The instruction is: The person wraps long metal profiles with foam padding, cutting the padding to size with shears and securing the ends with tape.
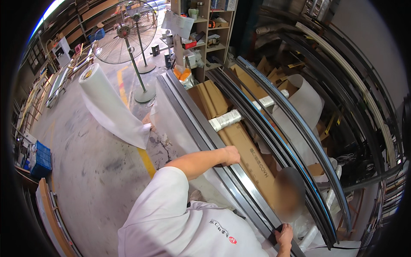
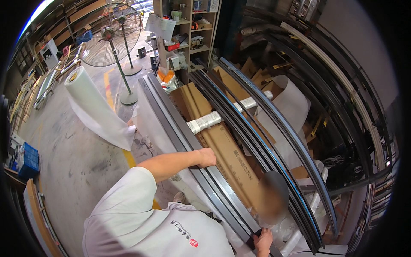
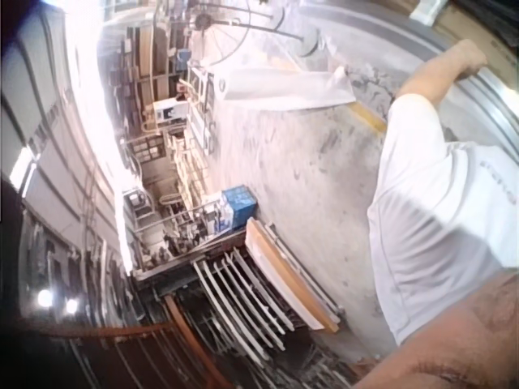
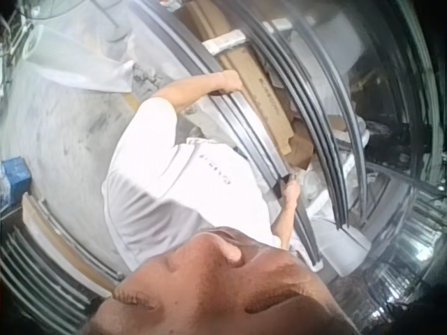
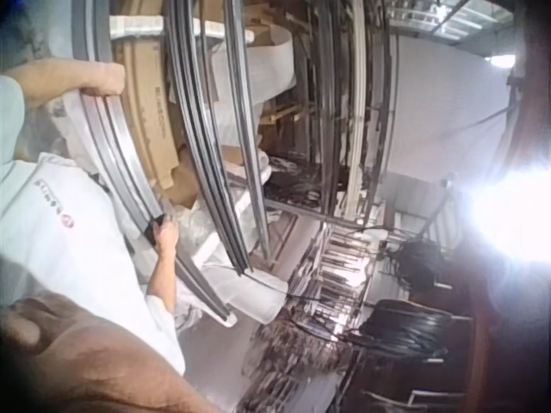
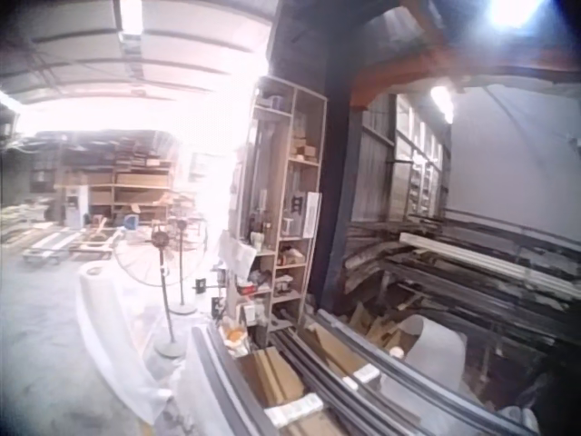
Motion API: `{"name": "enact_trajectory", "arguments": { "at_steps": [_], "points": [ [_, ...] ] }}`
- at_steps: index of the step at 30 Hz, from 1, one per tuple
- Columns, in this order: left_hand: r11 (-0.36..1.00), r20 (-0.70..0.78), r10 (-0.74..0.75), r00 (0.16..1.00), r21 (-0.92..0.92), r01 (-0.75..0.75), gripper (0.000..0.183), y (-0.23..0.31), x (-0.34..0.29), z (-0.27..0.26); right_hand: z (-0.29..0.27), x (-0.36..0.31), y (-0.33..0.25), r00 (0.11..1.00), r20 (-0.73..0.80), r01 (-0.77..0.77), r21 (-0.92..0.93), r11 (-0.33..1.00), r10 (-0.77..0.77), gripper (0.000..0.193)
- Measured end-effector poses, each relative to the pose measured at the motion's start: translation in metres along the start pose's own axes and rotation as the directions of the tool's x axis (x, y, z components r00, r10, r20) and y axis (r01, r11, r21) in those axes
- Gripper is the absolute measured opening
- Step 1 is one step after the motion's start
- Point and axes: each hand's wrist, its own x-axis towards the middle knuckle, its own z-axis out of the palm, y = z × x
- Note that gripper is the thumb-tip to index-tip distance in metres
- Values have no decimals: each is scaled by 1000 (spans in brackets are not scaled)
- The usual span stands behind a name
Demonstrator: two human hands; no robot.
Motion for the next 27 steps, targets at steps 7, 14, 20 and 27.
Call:
{"name": "enact_trajectory", "arguments": {
  "at_steps": [7, 14, 20, 27],
  "points": [
    [998, -79, -19, 997, -59, 14, 15, -1, -9, 2, -6, 0, -18, 999, 23, -31, 12, 999, 31, 59],
    [989, -166, 143, 976, 5, -145, 26, 3, 23, -13, 9, -46, -25, 916, -330, -182, 172, 968, 230, 52],
    [990, -192, 105, 976, -70, -120, 53, -20, -7, 39, 38, -71, -61, 885, -386, -188, 211, 959, 259, 52],
    [969, -143, 245, 959, -1, -247, 13, 11, -9, -29, 51, -49, -51, 815, -394, -391, 167, 905, 425, 55]
  ]
}}
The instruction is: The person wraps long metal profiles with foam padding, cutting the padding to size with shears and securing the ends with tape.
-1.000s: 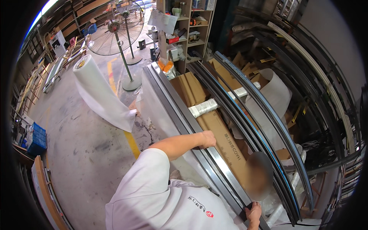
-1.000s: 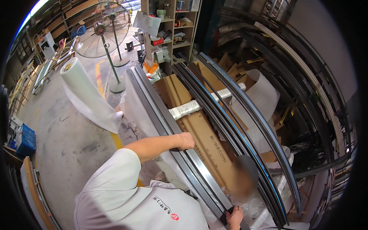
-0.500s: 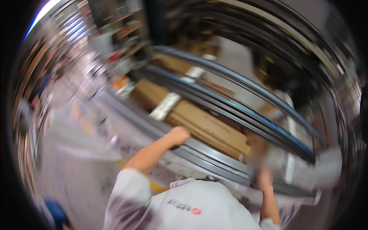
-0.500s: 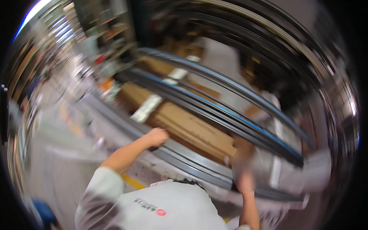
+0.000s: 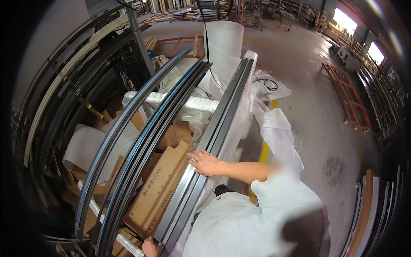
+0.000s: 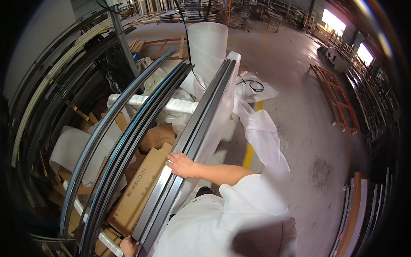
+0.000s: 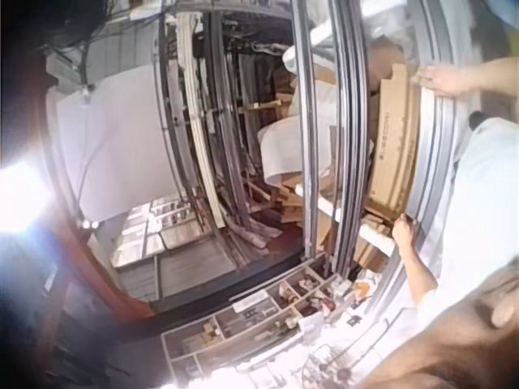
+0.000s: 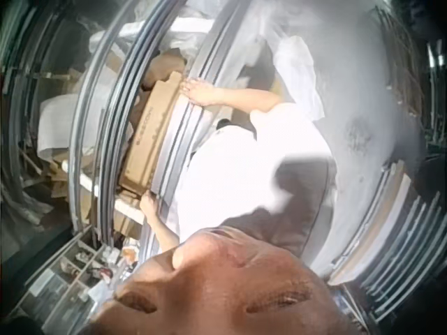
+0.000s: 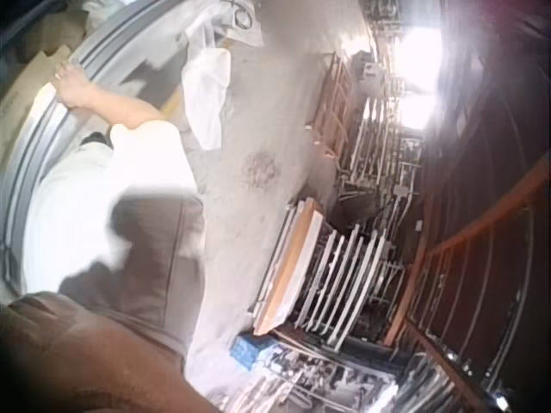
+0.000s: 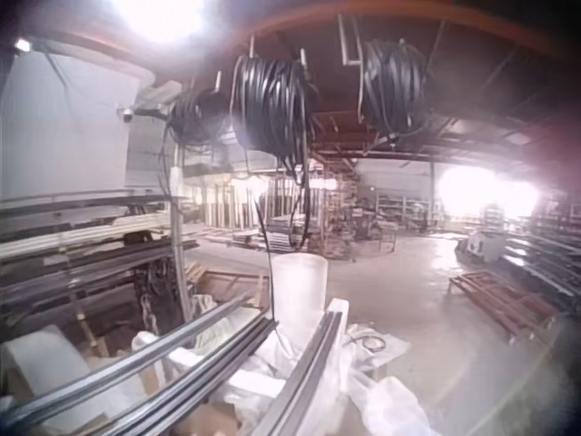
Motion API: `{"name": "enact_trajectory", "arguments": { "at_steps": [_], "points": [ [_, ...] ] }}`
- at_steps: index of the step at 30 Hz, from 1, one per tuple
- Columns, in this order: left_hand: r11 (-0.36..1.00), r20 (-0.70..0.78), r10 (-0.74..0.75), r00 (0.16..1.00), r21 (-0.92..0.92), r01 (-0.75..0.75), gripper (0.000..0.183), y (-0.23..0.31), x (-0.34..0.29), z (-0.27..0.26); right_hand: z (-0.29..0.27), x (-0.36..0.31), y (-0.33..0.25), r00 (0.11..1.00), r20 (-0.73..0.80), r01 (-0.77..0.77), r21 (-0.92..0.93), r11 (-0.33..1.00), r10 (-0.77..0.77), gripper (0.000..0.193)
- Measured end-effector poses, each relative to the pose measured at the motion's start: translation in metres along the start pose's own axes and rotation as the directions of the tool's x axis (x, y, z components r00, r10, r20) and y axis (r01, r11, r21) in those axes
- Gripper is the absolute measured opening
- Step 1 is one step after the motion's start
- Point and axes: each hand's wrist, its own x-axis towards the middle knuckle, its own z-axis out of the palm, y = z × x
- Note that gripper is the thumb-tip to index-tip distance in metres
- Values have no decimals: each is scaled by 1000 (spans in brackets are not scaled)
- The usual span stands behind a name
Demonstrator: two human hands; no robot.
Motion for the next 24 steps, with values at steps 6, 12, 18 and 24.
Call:
{"name": "enact_trajectory", "arguments": {
  "at_steps": [6, 12, 18, 24],
  "points": [
    [992, 78, -78, 994, 108, 69, 21, -14, -6, 10, 0, 14, -4, 996, 89, -12, -6, 1000, 12, 53],
    [990, 39, -116, 992, 89, 112, 46, -24, 2, 30, -2, 14, 2, 992, 114, -45, -6, 999, 46, 53],
    [987, 45, -119, 992, 116, 114, 45, -9, 5, 19, 3, 12, 4, 991, 106, -79, 4, 997, 78, 57],
    [990, 17, -124, 992, 65, 122, 40, -5, 3, 19, 1, 13, -2, 995, 54, -87, 62, 994, 84, 53]
  ]
}}
